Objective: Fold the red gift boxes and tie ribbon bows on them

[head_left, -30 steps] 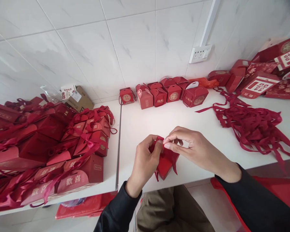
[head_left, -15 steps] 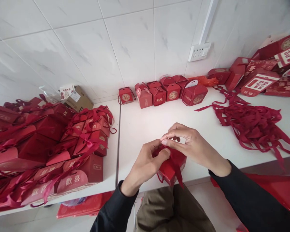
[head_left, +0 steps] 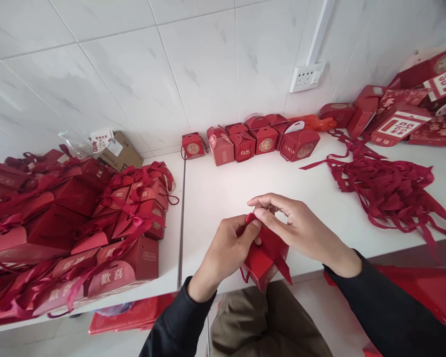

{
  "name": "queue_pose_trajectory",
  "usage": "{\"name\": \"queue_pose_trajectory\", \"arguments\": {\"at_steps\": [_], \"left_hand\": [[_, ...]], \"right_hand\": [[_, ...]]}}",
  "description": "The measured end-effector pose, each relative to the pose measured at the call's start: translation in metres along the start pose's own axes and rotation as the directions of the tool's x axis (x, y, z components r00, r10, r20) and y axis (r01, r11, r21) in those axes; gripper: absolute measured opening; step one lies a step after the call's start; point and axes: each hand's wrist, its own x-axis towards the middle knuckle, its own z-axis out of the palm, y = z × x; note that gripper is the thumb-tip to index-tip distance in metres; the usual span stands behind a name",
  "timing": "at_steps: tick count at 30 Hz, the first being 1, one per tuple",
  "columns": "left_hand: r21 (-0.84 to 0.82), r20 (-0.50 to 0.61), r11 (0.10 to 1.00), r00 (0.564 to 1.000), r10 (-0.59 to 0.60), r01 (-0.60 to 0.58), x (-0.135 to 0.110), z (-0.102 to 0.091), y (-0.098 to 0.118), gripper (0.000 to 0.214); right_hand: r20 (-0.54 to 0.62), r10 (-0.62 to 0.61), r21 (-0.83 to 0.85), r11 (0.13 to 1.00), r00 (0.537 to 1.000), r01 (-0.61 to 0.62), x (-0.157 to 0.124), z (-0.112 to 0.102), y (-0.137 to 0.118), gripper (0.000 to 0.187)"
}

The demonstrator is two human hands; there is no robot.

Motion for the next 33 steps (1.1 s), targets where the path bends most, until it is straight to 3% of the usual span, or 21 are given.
{"name": "queue_pose_trajectory", "arguments": {"at_steps": [5, 9, 11, 14, 17, 26, 33], "left_hand": [[-0.165, -0.107, 0.985, 0.992, -0.060, 0.042, 0.002, 0.001, 0.002, 0.029], [-0.232, -0.109, 0.971, 0.990, -0.092, 0.064, -0.001, 0.001, 0.001, 0.030], [-0.215, -0.102, 0.975, 0.991, -0.082, 0.058, -0.002, 0.002, 0.000, 0.032], [-0.147, -0.066, 0.988, 0.996, -0.058, 0.047, -0.004, 0.002, -0.002, 0.038], [-0.114, -0.017, 0.992, 0.998, -0.065, 0.063, -0.005, 0.003, -0.002, 0.040], [-0.237, 0.003, 0.969, 0.997, -0.078, 0.076, -0.005, 0.004, 0.003, 0.032], [-0.334, 0.003, 0.937, 0.994, -0.107, 0.102, -0.005, 0.004, 0.004, 0.023]], "right_hand": [[-0.060, 0.010, -0.108, 0.994, 0.998, -0.017, -0.014, 0.005, 0.006, 0.021], [-0.002, 0.104, -0.041, 0.994, 0.995, -0.104, -0.021, 0.006, 0.007, 0.019], [-0.031, 0.103, -0.033, 0.994, 0.994, -0.104, -0.020, 0.005, 0.005, 0.016], [-0.115, 0.049, -0.054, 0.997, 0.992, -0.056, -0.015, 0.004, 0.003, 0.017], [-0.099, -0.012, -0.055, 0.998, 0.995, 0.007, -0.009, 0.006, 0.001, 0.016], [-0.137, -0.022, -0.067, 0.998, 0.990, 0.013, -0.020, 0.010, -0.001, 0.018], [-0.109, -0.205, -0.222, 0.959, 0.973, 0.177, -0.040, 0.019, 0.005, 0.008]]}}
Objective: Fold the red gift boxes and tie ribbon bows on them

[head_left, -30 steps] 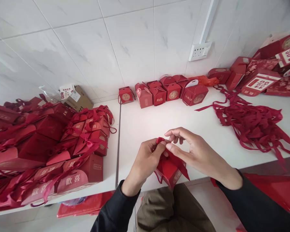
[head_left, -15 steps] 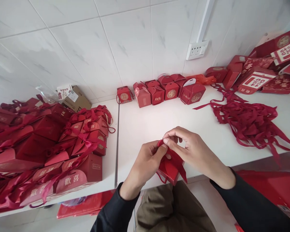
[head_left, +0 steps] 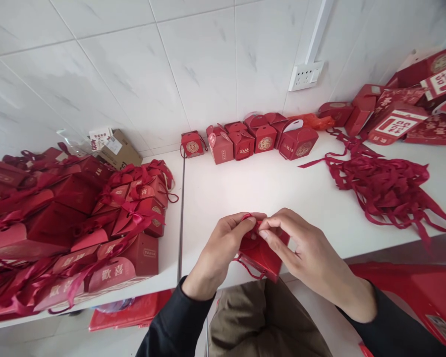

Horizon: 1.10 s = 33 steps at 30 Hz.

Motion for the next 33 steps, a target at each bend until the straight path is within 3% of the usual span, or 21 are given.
{"name": "queue_pose_trajectory", "arguments": {"at_steps": [5, 12, 15, 21, 26, 33], "left_hand": [[-0.038, 0.021, 0.999, 1.000, -0.020, 0.021, -0.003, -0.001, 0.001, 0.022], [-0.058, -0.002, 0.998, 1.000, -0.017, 0.017, -0.002, -0.004, -0.004, 0.022], [0.046, -0.014, 0.998, 0.999, 0.052, -0.051, 0.000, -0.007, -0.008, 0.019], [0.342, -0.049, 0.914, 0.967, 0.251, -0.220, -0.001, -0.007, -0.015, 0.020], [0.588, -0.067, 0.739, 0.890, 0.451, -0.330, -0.003, -0.001, -0.024, 0.026], [0.689, 0.087, 0.467, 0.703, 0.706, -0.555, 0.000, -0.003, -0.044, 0.034]], "right_hand": [[0.026, -0.041, -0.052, 0.998, 0.999, 0.043, -0.004, 0.000, 0.004, 0.009], [0.090, 0.135, 0.068, 0.988, 0.987, -0.141, -0.003, 0.000, 0.008, 0.014], [0.148, 0.250, 0.084, 0.961, 0.957, -0.264, -0.001, 0.000, 0.010, 0.004], [0.069, 0.287, 0.110, 0.950, 0.955, -0.294, 0.001, -0.001, 0.014, 0.007], [0.138, 0.349, 0.212, 0.904, 0.927, -0.372, 0.002, -0.007, 0.010, 0.010], [0.260, 0.314, 0.323, 0.863, 0.913, -0.389, 0.003, -0.018, 0.006, 0.032]]}}
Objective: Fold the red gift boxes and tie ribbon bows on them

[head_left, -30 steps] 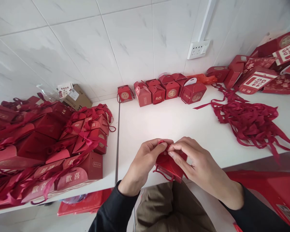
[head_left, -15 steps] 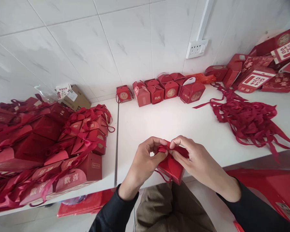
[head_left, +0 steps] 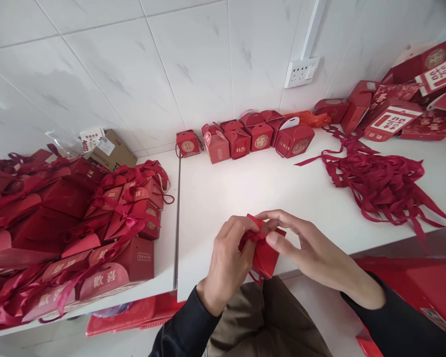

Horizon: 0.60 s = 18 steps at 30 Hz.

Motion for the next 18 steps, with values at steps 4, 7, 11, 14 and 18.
{"name": "queue_pose_trajectory", "arguments": {"at_steps": [4, 7, 11, 14, 18], "left_hand": [[0.048, -0.005, 0.983, 0.984, 0.179, -0.179, -0.002, 0.001, -0.006, 0.034], [0.129, 0.005, 0.945, 0.953, 0.302, -0.300, -0.004, 0.002, -0.009, 0.030], [0.194, -0.032, 0.921, 0.936, 0.350, -0.338, -0.007, 0.002, -0.012, 0.024], [0.205, -0.044, 0.920, 0.936, 0.350, -0.335, -0.008, 0.002, -0.013, 0.022], [0.205, -0.044, 0.919, 0.934, 0.354, -0.338, -0.009, 0.001, -0.013, 0.021]], "right_hand": [[-0.025, 0.040, 0.101, 0.994, 0.999, -0.038, 0.004, -0.001, 0.005, 0.046], [0.021, 0.088, 0.039, 0.995, 0.996, -0.089, 0.008, -0.002, 0.005, 0.035], [0.109, 0.097, -0.025, 0.995, 0.989, -0.095, 0.010, -0.005, -0.001, 0.023], [0.131, 0.100, 0.001, 0.995, 0.986, -0.101, 0.010, -0.006, -0.003, 0.022], [0.160, 0.113, 0.027, 0.993, 0.981, -0.119, 0.011, -0.007, -0.004, 0.020]]}}
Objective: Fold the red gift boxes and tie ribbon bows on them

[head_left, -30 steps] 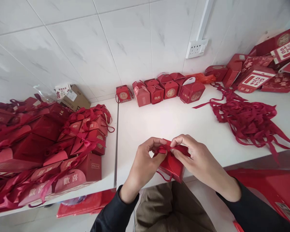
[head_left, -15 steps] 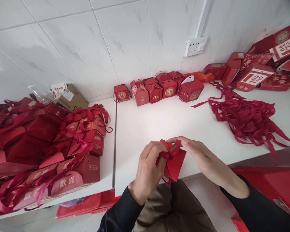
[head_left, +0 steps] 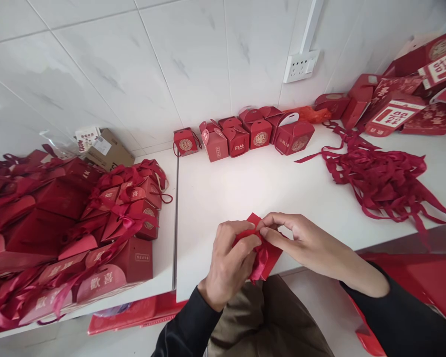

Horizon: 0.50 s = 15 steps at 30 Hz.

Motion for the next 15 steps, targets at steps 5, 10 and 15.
{"name": "queue_pose_trajectory", "arguments": {"at_steps": [5, 10, 15], "left_hand": [[-0.006, 0.011, 0.997, 0.997, 0.074, -0.074, 0.000, -0.003, -0.003, 0.030], [0.067, 0.006, 0.996, 0.998, 0.065, -0.066, -0.011, -0.006, -0.002, 0.040], [0.125, 0.016, 0.992, 1.000, 0.002, -0.004, -0.023, -0.012, 0.011, 0.035]], "right_hand": [[-0.069, 0.000, -0.033, 0.999, 0.998, -0.002, 0.005, -0.001, 0.004, 0.022], [-0.227, -0.006, -0.146, 0.989, 0.974, -0.028, 0.011, -0.003, 0.016, 0.023], [-0.313, -0.013, -0.184, 0.982, 0.950, -0.048, 0.016, -0.006, 0.025, 0.024]]}}
